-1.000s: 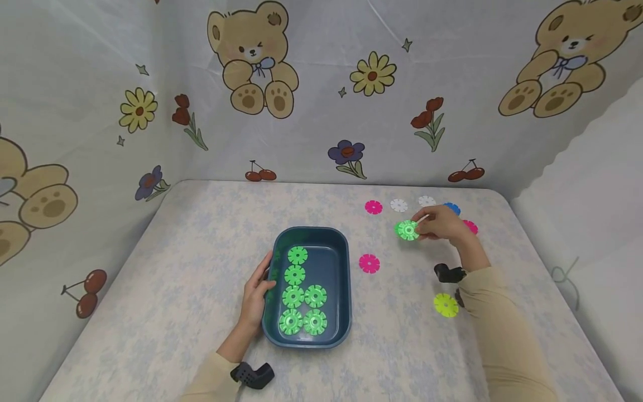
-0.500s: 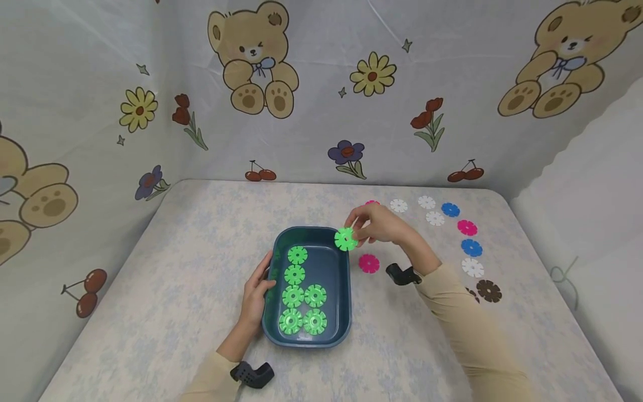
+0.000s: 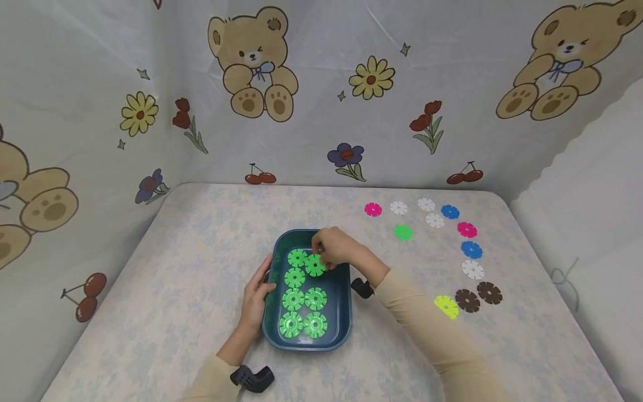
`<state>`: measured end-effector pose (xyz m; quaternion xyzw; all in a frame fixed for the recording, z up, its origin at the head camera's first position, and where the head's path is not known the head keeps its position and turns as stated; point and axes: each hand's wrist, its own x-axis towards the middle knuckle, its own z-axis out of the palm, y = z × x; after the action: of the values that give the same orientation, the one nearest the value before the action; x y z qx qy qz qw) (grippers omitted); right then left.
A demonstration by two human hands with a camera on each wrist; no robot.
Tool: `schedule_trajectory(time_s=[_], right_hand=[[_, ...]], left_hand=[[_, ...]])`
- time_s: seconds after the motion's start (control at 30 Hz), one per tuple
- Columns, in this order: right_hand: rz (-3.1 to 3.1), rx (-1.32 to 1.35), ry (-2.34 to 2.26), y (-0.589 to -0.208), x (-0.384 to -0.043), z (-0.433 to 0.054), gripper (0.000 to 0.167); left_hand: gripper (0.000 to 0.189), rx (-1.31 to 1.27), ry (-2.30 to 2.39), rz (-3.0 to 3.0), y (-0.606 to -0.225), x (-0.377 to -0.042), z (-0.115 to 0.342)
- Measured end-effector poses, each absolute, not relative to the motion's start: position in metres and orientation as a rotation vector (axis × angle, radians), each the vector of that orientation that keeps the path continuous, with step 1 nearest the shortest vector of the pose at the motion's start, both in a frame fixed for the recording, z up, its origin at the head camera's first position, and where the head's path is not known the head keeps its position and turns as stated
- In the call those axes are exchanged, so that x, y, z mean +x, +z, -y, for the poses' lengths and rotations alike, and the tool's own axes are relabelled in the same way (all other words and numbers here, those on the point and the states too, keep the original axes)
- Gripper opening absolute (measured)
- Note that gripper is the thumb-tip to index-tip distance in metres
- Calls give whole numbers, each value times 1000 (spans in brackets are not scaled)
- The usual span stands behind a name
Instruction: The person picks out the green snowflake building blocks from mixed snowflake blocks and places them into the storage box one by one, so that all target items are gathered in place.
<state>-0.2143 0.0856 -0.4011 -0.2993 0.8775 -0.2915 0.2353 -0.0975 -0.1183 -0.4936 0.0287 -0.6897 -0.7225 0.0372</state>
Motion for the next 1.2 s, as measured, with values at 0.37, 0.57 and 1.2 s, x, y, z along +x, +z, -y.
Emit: schedule_trajectory(time_s=[0.37, 0.57, 1.2], right_hand=[[-2433, -816, -631, -426, -205, -76, 17], [-2479, -801, -560, -431, -206, -73, 18], [-2509, -867, -597, -413, -207, -78, 15]], left_hand=[[64, 78, -2234, 2112, -496, -94, 117], [64, 79, -2237, 2110, -497, -94, 117], [64, 102, -2210, 2141, -493, -97, 120]])
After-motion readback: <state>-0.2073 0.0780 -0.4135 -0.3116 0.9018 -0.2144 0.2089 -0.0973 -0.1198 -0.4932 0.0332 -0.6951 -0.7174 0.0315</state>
